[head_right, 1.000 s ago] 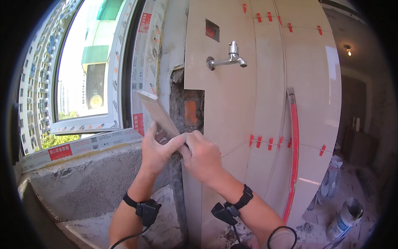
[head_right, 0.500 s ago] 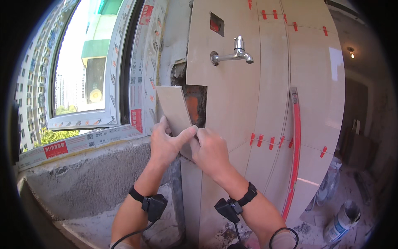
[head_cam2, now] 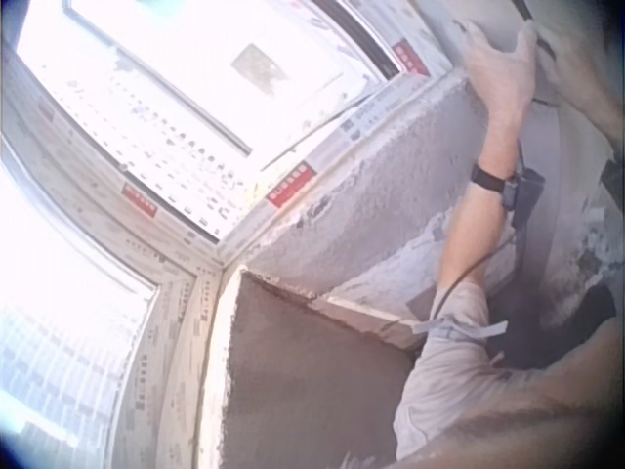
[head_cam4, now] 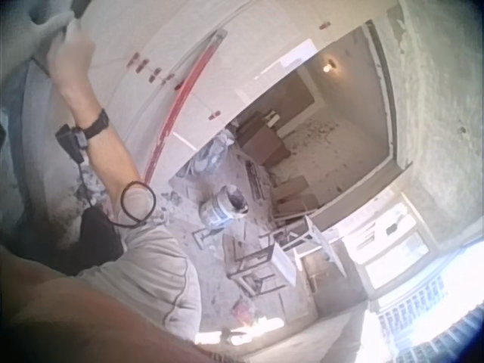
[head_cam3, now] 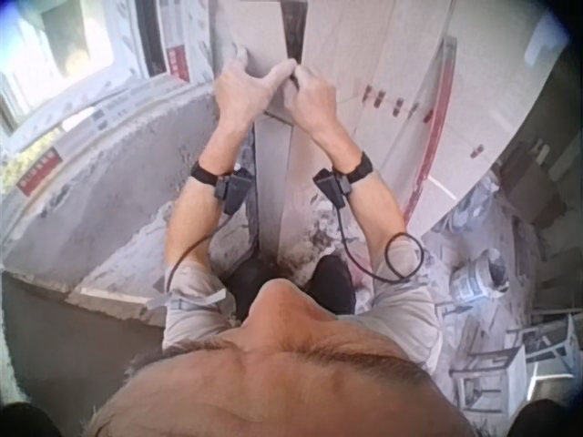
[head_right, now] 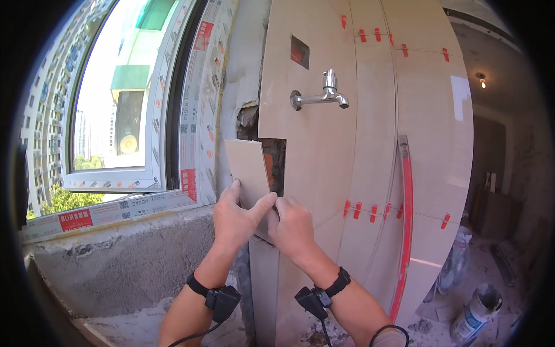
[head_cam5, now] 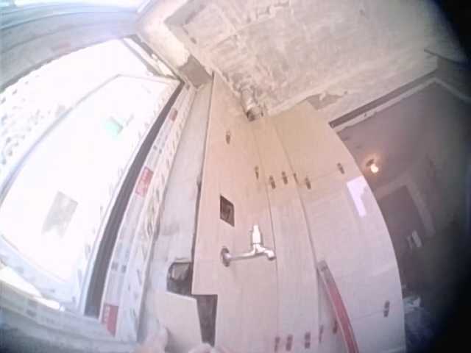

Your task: Measuring, cutting, and applying mortar to a tile to fit a specific space on a wall near a window.

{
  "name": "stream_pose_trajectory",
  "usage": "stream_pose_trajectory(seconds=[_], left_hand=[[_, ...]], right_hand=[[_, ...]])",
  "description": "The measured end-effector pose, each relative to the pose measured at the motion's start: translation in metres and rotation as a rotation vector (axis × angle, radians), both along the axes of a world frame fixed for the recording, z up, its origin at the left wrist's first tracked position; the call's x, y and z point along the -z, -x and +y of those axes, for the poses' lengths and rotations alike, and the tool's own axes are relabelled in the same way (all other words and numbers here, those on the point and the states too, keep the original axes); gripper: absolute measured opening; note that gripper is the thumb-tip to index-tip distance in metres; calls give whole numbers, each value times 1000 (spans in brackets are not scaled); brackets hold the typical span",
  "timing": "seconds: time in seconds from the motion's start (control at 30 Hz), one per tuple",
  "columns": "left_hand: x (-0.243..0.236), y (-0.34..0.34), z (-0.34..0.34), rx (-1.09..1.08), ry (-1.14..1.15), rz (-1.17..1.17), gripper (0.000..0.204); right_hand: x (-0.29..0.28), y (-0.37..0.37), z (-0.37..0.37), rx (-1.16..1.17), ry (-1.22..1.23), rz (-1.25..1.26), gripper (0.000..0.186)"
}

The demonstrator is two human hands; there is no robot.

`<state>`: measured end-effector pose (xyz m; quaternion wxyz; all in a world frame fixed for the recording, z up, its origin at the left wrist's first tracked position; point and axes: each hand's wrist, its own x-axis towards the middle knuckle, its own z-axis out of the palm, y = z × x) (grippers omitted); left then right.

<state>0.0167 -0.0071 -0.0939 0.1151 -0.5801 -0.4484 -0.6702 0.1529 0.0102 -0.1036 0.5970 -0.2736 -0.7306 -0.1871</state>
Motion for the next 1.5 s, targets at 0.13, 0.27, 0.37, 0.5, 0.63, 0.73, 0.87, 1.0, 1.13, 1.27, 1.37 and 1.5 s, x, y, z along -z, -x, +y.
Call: stream_pose_trajectory(seconds=[0.13, 0.27, 0.37, 0.5, 0.63, 0.73, 0.87, 1.0, 1.13, 1.27, 1.37, 1.5], left_hand=[[2, -3, 10, -2, -29, 7, 96], [1, -4, 9, -32, -13, 17, 94], [-1, -8, 3, -35, 17, 16, 92], [4, -8, 8, -60, 35, 59, 89], [-4, -9, 16, 20, 16, 49, 85], [-6, -7, 15, -4, -28, 43, 80], [-7, -7, 17, -9, -20, 63, 79], [-7, -8, 17, -42, -36, 79, 76], [-8, -7, 15, -19, -32, 71, 73], [-11, -5, 11, 7, 82, 88, 75], [-10, -3, 15, -3, 36, 96, 74], [-10, -6, 17, -44, -36, 94, 72]], right_hand=[[3, 0, 6, -14, 8, 41, 13], [1, 0, 6, 0, 19, 29, 12], [2, -3, 5, 52, -1, 8, 12], [8, -2, 14, 30, 56, 34, 12], [6, 0, 17, 19, 50, 82, 11], [4, 2, 20, -3, 51, 71, 10], [4, 1, 18, -3, 69, 83, 10], [5, 0, 17, 24, 58, 83, 9], [5, 3, 15, 32, 67, 88, 10], [7, 4, 18, 64, 75, 96, 11], [7, 7, 19, 65, 90, 105, 10], [7, 4, 20, 61, 124, 162, 12]])
